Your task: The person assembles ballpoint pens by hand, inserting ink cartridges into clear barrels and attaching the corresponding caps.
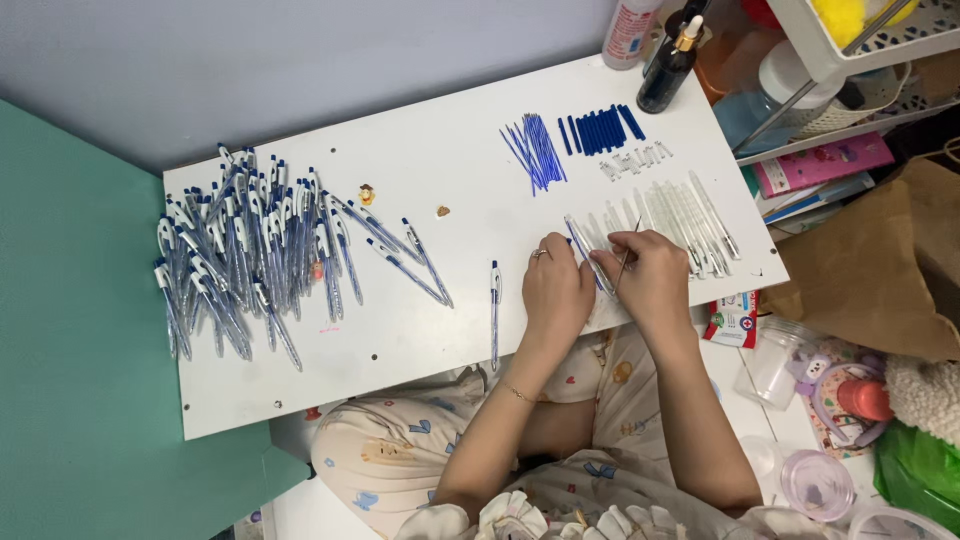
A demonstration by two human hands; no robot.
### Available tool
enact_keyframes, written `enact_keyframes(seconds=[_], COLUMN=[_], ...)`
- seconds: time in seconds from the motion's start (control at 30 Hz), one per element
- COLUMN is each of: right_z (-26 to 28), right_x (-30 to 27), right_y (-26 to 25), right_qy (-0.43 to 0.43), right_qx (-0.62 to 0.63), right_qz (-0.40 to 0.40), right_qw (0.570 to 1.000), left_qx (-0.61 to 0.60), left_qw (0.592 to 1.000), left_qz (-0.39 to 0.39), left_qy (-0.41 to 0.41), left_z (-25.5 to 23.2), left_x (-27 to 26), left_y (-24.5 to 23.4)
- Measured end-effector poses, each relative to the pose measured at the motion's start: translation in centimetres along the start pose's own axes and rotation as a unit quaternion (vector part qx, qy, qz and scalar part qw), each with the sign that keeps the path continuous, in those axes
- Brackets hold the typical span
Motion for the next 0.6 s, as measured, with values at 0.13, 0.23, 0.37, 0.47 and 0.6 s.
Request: enact_keyframes(seconds=[0.13,0.23,0.37,0.47,0.6], right_z=[0.4,0.4,0.9,1.5,1.4], right_x=[0.0,-0.5,-1.2,-1.8,-2.3], right_y=[-0.5,-0.6,-0.7,-0.7,-0.5], right_qy=[-0.015,-0.014,-0.012,-0.017,-0.015], right_qx=[0.009,0.021,0.051,0.057,0.066], right_qz=[-0.017,-0.021,-0.008,-0.002,-0.003], right_qw=[1.0,0.999,0.999,0.998,0.998], left_qx=[0.015,0.017,0.023,0.017,0.002], left_qw=[1.0,1.0,1.0,1.0,1.0], left_qz=[-0.012,-0.006,0.009,0.013,0.014], left_qy=[0.0,-0.001,0.001,0.003,0.0], left_z=[-0.8,-1.0,-0.7,-0.3,-0.4], left_x=[0.4,0.7,0.9,1.1,0.9], left_y=[-0.6,-0.4,0.3,0.7,0.3])
Point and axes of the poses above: each hand's wrist, its own x-axis towards the middle knuckle, its own y-axis out of the palm, z = x × y, the point moved 9 cm from there along x, towards the middle knuckle, and after that the axes turned 12 degrees about -y, right-handed, at the moved point
